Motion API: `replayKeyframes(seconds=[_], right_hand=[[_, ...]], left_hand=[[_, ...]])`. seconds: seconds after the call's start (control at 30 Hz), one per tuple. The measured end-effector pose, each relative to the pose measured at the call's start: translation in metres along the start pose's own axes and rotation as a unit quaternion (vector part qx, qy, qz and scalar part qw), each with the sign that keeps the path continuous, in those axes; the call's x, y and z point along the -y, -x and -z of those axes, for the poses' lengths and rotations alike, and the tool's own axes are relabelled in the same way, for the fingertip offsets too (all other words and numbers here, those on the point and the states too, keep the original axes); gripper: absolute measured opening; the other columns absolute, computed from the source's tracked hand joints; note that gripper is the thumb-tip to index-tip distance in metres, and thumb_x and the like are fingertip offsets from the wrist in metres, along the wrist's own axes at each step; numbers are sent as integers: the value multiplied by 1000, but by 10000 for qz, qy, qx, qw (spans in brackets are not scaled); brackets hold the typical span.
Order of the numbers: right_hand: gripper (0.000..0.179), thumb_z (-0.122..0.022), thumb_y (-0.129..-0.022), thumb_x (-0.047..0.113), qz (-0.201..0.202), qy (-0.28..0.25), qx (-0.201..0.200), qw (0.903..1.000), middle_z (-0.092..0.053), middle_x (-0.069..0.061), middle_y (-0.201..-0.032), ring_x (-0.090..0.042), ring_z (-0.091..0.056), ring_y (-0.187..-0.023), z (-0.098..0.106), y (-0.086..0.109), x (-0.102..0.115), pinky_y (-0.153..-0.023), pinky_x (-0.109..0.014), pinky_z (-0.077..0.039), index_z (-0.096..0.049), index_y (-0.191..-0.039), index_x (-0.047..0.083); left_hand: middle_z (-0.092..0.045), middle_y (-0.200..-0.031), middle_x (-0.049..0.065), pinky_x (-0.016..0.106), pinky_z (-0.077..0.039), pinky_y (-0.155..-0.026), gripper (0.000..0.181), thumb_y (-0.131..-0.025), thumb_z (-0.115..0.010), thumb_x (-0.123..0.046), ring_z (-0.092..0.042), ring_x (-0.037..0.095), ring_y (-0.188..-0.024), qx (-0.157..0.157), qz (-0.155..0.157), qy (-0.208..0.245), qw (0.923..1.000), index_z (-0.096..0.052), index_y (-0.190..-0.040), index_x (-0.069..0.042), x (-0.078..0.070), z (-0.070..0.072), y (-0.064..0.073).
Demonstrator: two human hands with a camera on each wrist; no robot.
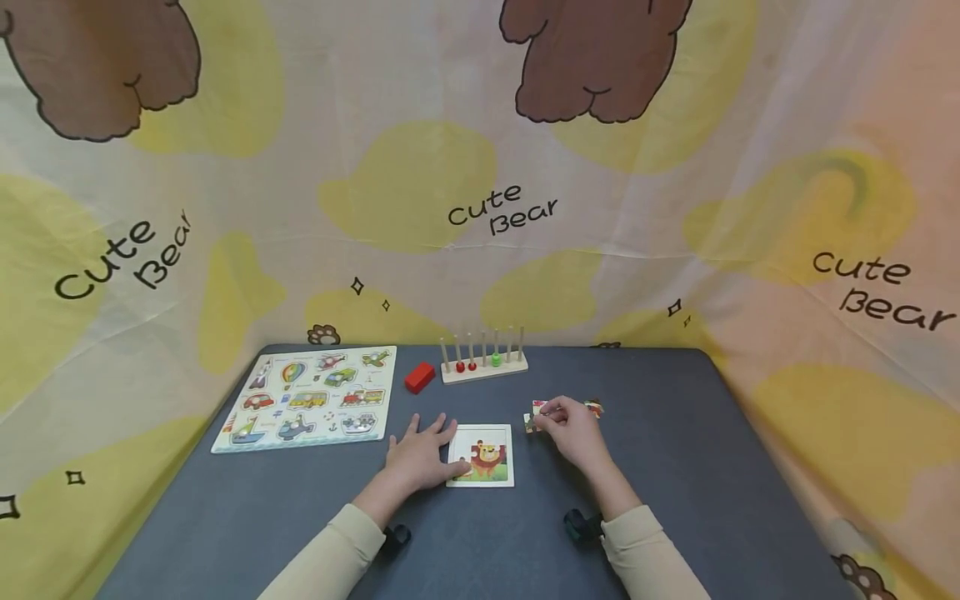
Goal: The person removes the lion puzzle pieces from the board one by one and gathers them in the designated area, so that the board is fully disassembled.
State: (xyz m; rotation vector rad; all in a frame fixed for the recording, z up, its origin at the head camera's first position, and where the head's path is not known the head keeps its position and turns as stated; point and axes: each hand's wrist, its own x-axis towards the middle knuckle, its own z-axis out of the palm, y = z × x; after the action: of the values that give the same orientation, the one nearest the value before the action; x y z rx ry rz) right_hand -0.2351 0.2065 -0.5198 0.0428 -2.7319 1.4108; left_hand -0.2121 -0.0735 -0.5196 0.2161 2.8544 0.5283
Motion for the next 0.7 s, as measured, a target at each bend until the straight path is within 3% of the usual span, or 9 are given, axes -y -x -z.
replayKeyframes(seconds=[0.23, 0.43, 0.7], right_hand=[[15, -78, -89, 18, -213, 448, 2, 9988, -69, -2, -75, -14, -56, -66, 2, -4, -19, -60, -28, -44, -72, -93, 6], [15, -79, -88, 18, -513, 520, 126, 9972, -66, -3, -73, -14, -57, -62, 0, -4, -24, -57, -28, -47, -71, -91, 6], [16, -79, -87, 19, -226, 1063, 67, 9941, -65, -2, -74, -15, -55, -66, -5, -10, -22, -61, -29, -44, -69, -86, 7]], left_hand=[[-39, -161, 5, 80, -19, -109, 82, -82, -73, -62, -17, 48, -152, -3, 10, -22, 10000, -49, -152, -24, 1, -2, -1], [-40, -161, 5, 80, -19, -109, 82, -82, -73, -62, -18, 48, -152, 12, 21, -21, 10000, -50, -151, -24, 1, -4, -1], [-40, -161, 6, 81, -19, -109, 82, -82, -74, -61, -18, 48, -152, -41, 23, -4, 10000, -50, -151, -24, -1, -2, -2]])
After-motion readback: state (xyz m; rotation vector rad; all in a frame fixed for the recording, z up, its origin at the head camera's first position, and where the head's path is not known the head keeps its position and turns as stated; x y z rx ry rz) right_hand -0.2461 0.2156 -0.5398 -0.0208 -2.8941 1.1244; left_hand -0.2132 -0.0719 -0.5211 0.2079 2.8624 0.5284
